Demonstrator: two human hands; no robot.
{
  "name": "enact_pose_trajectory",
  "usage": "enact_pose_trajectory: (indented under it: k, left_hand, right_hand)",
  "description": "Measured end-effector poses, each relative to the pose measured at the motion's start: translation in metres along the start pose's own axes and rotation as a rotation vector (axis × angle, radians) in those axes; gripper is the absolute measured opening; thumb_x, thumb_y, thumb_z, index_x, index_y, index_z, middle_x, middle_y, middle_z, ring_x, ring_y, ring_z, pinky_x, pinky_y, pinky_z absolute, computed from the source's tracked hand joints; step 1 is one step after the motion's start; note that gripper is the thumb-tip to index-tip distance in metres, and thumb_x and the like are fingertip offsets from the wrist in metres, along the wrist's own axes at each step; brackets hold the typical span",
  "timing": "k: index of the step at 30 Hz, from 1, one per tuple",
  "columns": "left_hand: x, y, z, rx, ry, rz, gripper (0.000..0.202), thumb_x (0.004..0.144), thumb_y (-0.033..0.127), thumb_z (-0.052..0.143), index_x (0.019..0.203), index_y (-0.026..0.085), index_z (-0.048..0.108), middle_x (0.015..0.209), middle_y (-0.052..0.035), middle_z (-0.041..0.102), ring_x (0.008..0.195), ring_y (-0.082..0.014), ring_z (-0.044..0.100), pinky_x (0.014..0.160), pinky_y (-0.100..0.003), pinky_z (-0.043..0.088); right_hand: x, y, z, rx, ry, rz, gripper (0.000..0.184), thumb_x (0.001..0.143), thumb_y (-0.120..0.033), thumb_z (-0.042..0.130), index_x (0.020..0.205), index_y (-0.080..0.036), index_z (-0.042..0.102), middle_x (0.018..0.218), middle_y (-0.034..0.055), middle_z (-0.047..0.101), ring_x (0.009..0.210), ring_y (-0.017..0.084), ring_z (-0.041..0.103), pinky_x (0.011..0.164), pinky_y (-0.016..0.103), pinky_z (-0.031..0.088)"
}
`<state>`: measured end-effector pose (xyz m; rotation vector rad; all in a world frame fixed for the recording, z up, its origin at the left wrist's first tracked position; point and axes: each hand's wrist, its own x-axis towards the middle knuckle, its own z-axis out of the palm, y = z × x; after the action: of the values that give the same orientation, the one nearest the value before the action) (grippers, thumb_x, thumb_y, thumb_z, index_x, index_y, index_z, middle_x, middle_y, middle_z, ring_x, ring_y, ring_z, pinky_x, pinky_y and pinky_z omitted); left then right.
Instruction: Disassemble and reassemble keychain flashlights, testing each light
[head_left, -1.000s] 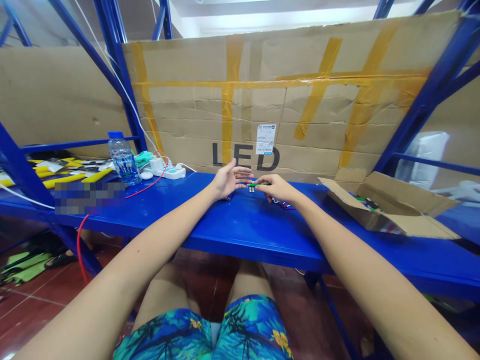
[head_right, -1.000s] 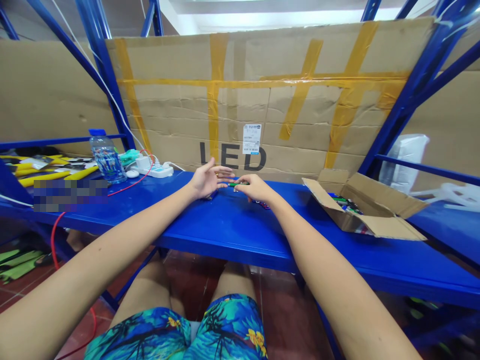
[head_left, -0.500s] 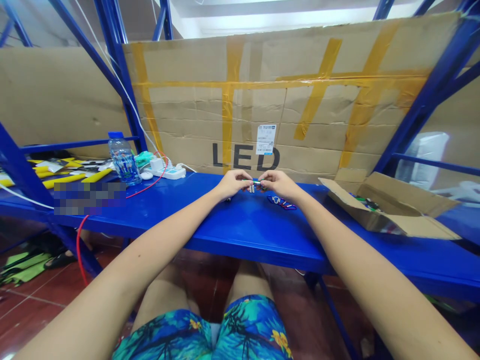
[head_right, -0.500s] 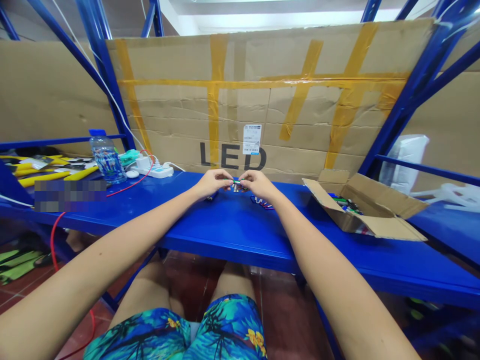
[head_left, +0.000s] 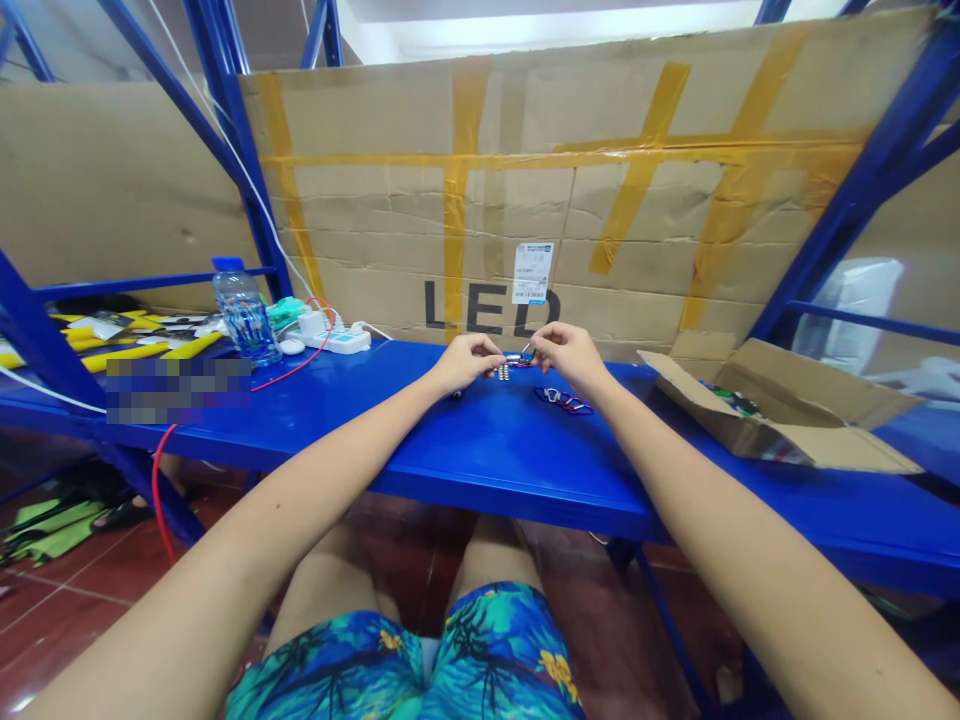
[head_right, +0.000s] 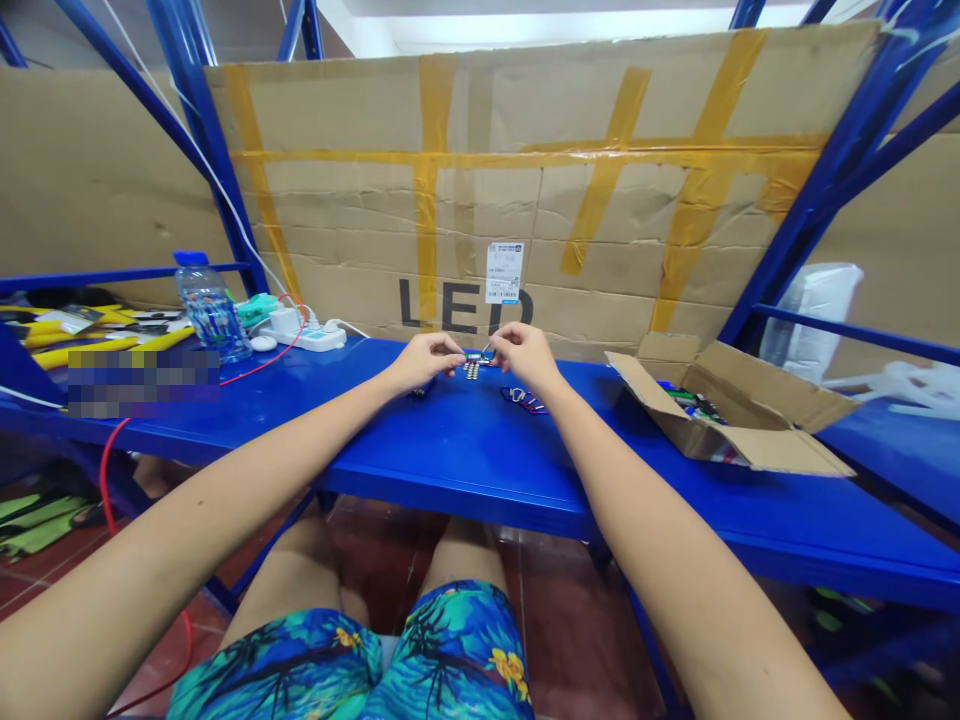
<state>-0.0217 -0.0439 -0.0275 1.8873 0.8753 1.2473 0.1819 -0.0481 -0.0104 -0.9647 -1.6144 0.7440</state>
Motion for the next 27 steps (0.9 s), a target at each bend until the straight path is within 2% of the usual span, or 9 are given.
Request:
enact_pose_trajectory:
  k: [6,11,15,21,27]
  left_hand:
    - [0.001,0.002,-0.003,0.009,0.006,0.014,0.016,0.075,0.023,0.076,0.081,0.015,0.063,0.06,-0.0002,0.064,0.055,-0.0115,0.058,0.056,-0.026,0.044]
    - [0.004,0.004,-0.01,0.037,-0.036,-0.031,0.017,0.073,0.016,0.075,0.088,0.014,0.068,0.073,-0.0033,0.069,0.066,-0.0146,0.062,0.064,-0.03,0.049]
    - [0.012,-0.003,-0.021,0.132,-0.011,0.024,0.015,0.074,0.02,0.075,0.087,0.015,0.07,0.074,-0.0039,0.07,0.072,-0.0171,0.063,0.069,-0.033,0.049]
    - [0.055,-0.015,-0.032,0.304,-0.026,0.119,0.007,0.072,0.019,0.074,0.078,0.015,0.073,0.082,-0.008,0.073,0.079,-0.0204,0.064,0.078,-0.037,0.047]
    - [0.099,-0.036,-0.029,0.426,-0.087,0.036,0.008,0.065,0.01,0.072,0.07,0.016,0.074,0.076,-0.0076,0.072,0.074,-0.0215,0.063,0.074,-0.037,0.047]
  right_hand:
    - [0.002,-0.002,-0.001,0.073,0.053,0.101,0.021,0.085,-0.028,0.068,0.077,-0.018,0.052,0.065,0.0016,0.061,0.057,0.014,0.063,0.047,0.023,0.048]
    - [0.0,-0.003,-0.002,0.109,0.065,0.167,0.014,0.087,-0.015,0.063,0.076,-0.016,0.055,0.068,0.0044,0.065,0.059,0.013,0.065,0.05,0.023,0.051]
    - [0.003,0.004,-0.004,0.097,0.068,0.18,0.014,0.084,-0.013,0.066,0.074,-0.015,0.057,0.069,0.0054,0.067,0.062,0.013,0.065,0.055,0.024,0.053]
    - [0.027,0.026,-0.009,-0.034,0.102,0.197,0.009,0.078,-0.013,0.067,0.071,-0.014,0.062,0.069,0.0055,0.067,0.065,0.013,0.064,0.06,0.024,0.051]
    - [0.06,0.057,-0.015,-0.174,0.105,0.216,0.005,0.076,-0.014,0.064,0.071,-0.013,0.067,0.068,0.0055,0.065,0.062,0.012,0.058,0.061,0.025,0.048]
